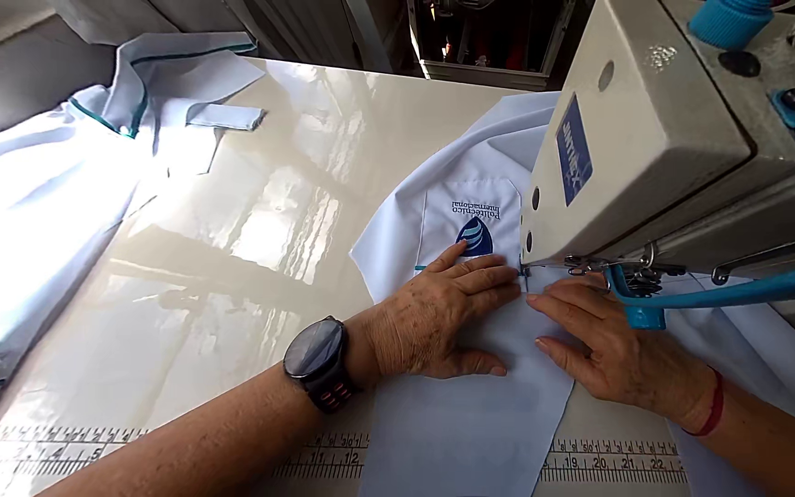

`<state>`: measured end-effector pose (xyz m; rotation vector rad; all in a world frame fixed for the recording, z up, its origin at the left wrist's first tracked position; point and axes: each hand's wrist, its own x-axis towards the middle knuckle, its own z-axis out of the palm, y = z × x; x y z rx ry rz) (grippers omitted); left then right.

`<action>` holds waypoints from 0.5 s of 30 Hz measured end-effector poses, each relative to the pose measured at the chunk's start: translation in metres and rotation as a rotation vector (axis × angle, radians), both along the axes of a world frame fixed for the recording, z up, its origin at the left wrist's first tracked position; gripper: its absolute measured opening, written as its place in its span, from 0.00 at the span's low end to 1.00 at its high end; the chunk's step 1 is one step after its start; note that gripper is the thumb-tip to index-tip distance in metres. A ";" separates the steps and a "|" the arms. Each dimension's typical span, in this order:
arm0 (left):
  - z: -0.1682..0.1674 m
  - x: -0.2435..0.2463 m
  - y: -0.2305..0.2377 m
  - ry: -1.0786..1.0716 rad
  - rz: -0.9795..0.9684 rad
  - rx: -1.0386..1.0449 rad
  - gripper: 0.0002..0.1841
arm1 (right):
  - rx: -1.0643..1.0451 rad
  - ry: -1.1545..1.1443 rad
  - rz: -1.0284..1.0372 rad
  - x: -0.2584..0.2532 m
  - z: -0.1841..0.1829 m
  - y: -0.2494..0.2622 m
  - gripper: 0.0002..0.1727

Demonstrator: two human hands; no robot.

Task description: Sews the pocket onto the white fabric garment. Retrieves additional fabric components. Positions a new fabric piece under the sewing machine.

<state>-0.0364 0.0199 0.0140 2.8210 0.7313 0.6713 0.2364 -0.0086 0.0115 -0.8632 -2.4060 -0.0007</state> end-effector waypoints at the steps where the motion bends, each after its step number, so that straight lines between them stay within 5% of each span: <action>1: -0.001 0.000 -0.001 0.004 -0.001 0.014 0.37 | 0.016 -0.005 -0.033 -0.005 0.000 0.003 0.22; 11: -0.002 0.000 0.001 0.005 -0.004 0.034 0.36 | 0.015 -0.104 -0.141 -0.006 0.001 -0.016 0.27; 15: -0.001 -0.002 0.008 0.004 -0.027 0.033 0.34 | 0.150 -0.049 -0.138 0.044 0.029 -0.062 0.17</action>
